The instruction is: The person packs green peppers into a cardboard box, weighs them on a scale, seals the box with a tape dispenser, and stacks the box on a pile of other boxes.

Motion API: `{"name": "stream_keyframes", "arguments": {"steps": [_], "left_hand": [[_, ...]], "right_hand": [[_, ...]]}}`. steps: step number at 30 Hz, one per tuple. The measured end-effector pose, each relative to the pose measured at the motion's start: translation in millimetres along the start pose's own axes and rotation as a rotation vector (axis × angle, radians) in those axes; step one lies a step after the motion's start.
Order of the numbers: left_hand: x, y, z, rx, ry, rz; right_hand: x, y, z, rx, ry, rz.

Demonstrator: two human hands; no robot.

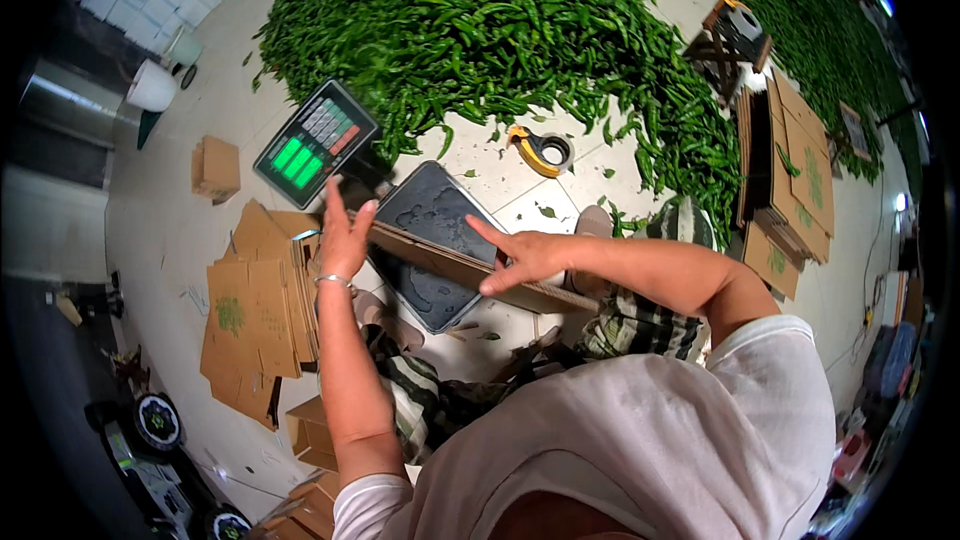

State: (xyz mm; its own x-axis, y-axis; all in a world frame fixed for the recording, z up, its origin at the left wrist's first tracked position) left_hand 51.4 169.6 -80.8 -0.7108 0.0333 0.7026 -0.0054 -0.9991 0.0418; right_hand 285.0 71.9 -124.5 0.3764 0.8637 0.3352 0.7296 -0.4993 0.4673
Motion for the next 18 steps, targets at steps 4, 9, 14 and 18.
{"name": "stream_keyframes", "arguments": {"steps": [4,9,14,18], "left_hand": [[4,-5,-36,0.045,0.021,-0.008],[-4,-5,-17,0.027,0.064,-0.021],[-6,-8,-15,0.024,0.088,-0.030],[-8,-4,-2,-0.010,0.141,-0.031]], "right_hand": [[-1,-22,23,-0.046,-0.288,-0.075],[-13,-25,44,-0.125,-0.517,-0.178],[-4,-35,64,-0.141,-0.534,-0.038],[52,-6,38,-0.092,0.145,0.294]]}}
Point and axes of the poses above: each hand's wrist, its own y-axis away from the middle knuckle, its own x-axis out of the back of the hand, z = x × y, the point moved 10 cm from there along -y, towards the middle knuckle, and after that the axes turned 4 degrees about y, right-handed, at the moved point
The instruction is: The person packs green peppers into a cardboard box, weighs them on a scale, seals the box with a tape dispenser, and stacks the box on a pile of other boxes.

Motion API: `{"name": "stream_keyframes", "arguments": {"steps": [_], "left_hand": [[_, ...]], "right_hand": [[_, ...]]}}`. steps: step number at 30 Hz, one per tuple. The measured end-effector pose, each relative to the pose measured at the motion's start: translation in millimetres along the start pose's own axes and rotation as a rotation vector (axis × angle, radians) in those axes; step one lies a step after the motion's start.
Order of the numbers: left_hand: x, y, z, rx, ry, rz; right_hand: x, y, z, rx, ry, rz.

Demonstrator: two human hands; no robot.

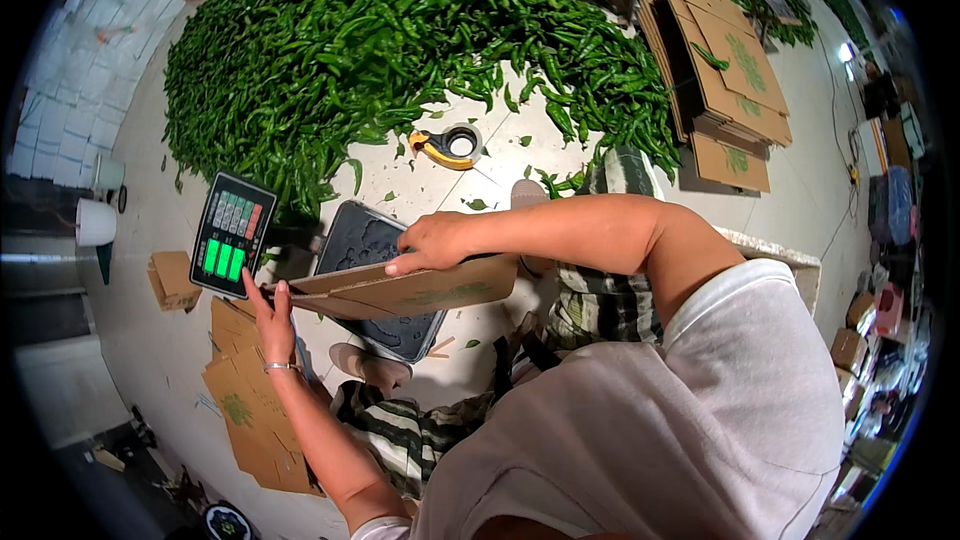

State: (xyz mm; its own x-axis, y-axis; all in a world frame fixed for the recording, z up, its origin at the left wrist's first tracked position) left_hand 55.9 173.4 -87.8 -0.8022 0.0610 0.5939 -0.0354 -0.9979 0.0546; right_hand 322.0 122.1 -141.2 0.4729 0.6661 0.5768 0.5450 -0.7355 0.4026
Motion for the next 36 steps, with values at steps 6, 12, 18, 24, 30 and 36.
{"name": "stream_keyframes", "arguments": {"steps": [6,12,18,24,30,36], "left_hand": [[6,5,-21,0.146,0.264,0.067],[6,14,-17,0.179,0.381,0.037],[38,15,-50,0.216,0.406,0.068],[50,19,-52,0.235,0.399,0.160],[31,12,-67,0.293,0.277,0.089],[40,16,-67,0.274,0.403,0.086]], "right_hand": [[-5,17,-17,0.113,0.281,-0.144],[-17,36,-29,0.204,0.461,-0.301],[21,45,-54,0.191,0.543,-0.106],[28,40,-65,0.214,0.555,0.055],[30,31,-67,0.170,0.669,0.037],[33,22,-59,0.097,0.628,0.116]]}}
Point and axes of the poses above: each hand's wrist, its own y-axis away from the middle knuckle, its own x-axis out of the back of the hand, z = x × y, the point moved 10 cm from there along -y, towards the middle knuckle, and after that the axes turned 4 degrees about y, right-handed, at the moved point
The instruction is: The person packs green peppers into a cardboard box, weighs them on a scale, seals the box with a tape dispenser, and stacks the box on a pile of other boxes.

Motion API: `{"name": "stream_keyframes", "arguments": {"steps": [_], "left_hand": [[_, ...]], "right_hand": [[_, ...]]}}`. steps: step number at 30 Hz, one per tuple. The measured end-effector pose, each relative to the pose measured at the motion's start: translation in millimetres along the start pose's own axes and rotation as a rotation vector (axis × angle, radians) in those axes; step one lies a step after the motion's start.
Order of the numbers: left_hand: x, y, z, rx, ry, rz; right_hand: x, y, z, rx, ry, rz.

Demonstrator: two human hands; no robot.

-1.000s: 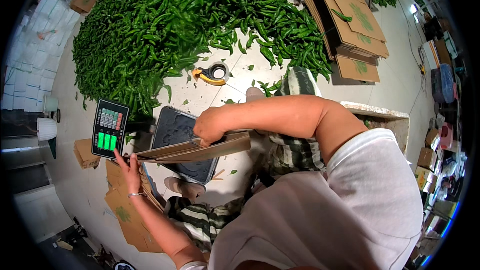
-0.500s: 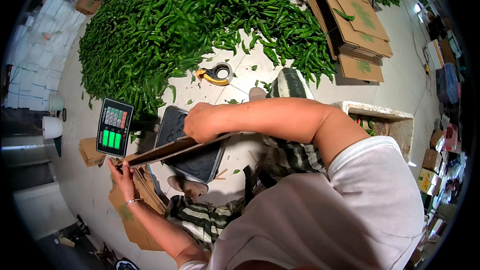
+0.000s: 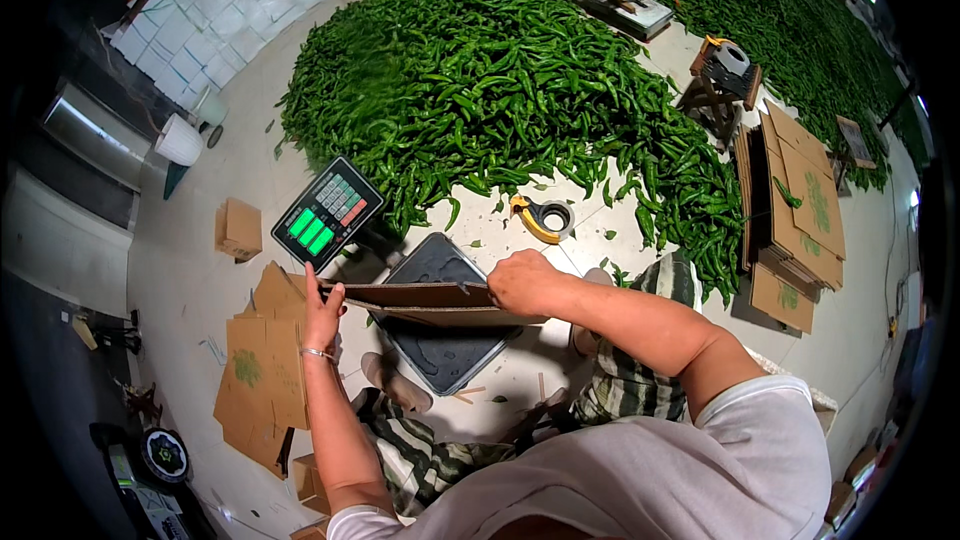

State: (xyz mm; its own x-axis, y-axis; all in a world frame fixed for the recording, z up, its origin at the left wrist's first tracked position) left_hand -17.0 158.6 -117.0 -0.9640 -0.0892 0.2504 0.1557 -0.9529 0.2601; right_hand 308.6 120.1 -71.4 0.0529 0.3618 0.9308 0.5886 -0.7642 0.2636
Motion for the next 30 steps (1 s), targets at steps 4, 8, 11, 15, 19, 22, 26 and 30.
{"name": "stream_keyframes", "arguments": {"steps": [4,8,11,15,19,22,26,30], "left_hand": [[-7,13,21,-0.051,-0.007,0.028],[-9,21,27,-0.041,-0.125,0.029],[-17,20,28,-0.248,-0.423,0.035],[-32,27,20,-0.062,-0.540,-0.023],[-14,19,6,-0.056,-0.657,0.109],[-9,23,0,-0.120,-0.801,0.215],[-29,40,19,-0.197,-0.847,0.152],[-20,49,24,-0.119,-1.002,0.151]], "right_hand": [[-1,-2,2,-0.031,-0.012,0.010],[6,-7,15,-0.124,-0.009,0.056],[13,-13,26,-0.176,-0.004,0.134],[12,-27,33,-0.181,0.003,0.257],[14,-33,19,-0.166,0.062,0.323],[5,-32,10,-0.130,0.064,0.306],[-3,-28,27,-0.163,0.020,0.285],[11,-32,14,-0.136,-0.001,0.351]]}}
Point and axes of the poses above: each hand's wrist, its own y-axis away from the middle knuckle, its own x-axis out of the back of the hand, z = x × y, the point moved 10 cm from there along -y, towards the middle knuckle, and after that the axes turned 4 degrees about y, right-handed, at the moved point
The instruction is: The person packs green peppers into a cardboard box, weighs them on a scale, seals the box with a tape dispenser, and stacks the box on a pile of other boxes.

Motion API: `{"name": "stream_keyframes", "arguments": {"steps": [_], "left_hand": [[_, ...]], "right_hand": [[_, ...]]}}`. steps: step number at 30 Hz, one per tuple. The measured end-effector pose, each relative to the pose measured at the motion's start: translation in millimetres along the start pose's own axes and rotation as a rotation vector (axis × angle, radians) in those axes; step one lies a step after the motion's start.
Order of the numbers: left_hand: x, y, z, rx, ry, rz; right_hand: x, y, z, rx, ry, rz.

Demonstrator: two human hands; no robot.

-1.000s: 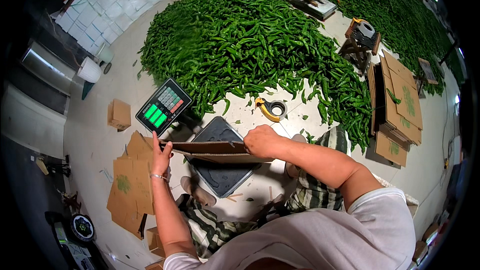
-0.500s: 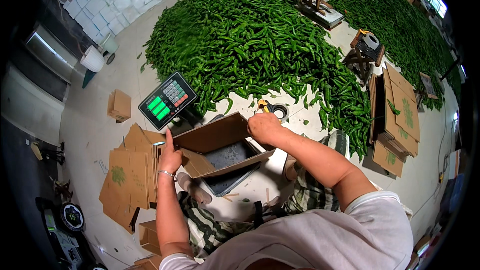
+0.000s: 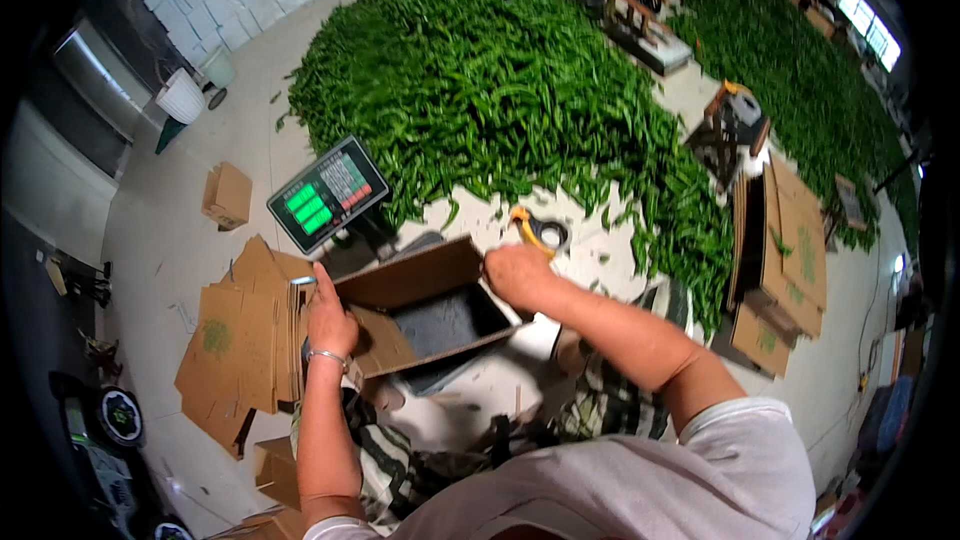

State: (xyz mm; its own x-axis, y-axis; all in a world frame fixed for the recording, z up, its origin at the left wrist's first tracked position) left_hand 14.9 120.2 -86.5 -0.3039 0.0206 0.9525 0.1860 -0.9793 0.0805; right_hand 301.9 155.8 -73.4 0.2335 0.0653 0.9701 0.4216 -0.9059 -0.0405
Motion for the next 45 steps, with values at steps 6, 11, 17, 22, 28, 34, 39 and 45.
{"name": "stream_keyframes", "arguments": {"steps": [6,11,17,22,28,34,39,45], "left_hand": [[-3,-11,18,0.134,-0.190,-0.073],[-9,-14,30,0.090,-0.278,0.028],[-24,-18,52,0.051,-0.368,0.149],[-18,-13,51,0.024,-0.309,0.073],[-1,27,51,-0.097,-0.076,0.073],[-1,42,53,-0.155,-0.004,-0.170],[-47,32,65,-0.312,-0.306,-0.406],[-58,19,66,-0.316,-0.394,-0.523]], "right_hand": [[-5,-5,-15,-0.016,0.018,-0.034],[-28,-5,-49,0.030,0.160,-0.010],[-43,-16,-66,0.107,0.251,-0.054],[-36,-18,-64,0.042,0.093,-0.247],[-15,12,-54,0.111,-0.089,-0.482],[-17,45,-59,0.319,-0.229,-0.530],[-27,52,-74,0.403,-0.010,-0.584],[-45,35,-76,0.385,0.129,-0.374]]}}
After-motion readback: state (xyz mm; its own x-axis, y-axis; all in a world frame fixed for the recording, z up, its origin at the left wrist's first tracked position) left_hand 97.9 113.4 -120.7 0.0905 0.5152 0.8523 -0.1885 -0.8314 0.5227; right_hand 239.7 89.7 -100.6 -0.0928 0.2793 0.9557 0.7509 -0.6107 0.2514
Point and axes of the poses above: each hand's wrist, its own y-axis away from the middle knuckle, its own x-axis out of the back of the hand, z = x × y, the point moved 10 cm from there along -y, towards the middle knuckle, and after that the axes turned 4 degrees about y, right-handed, at the moved point
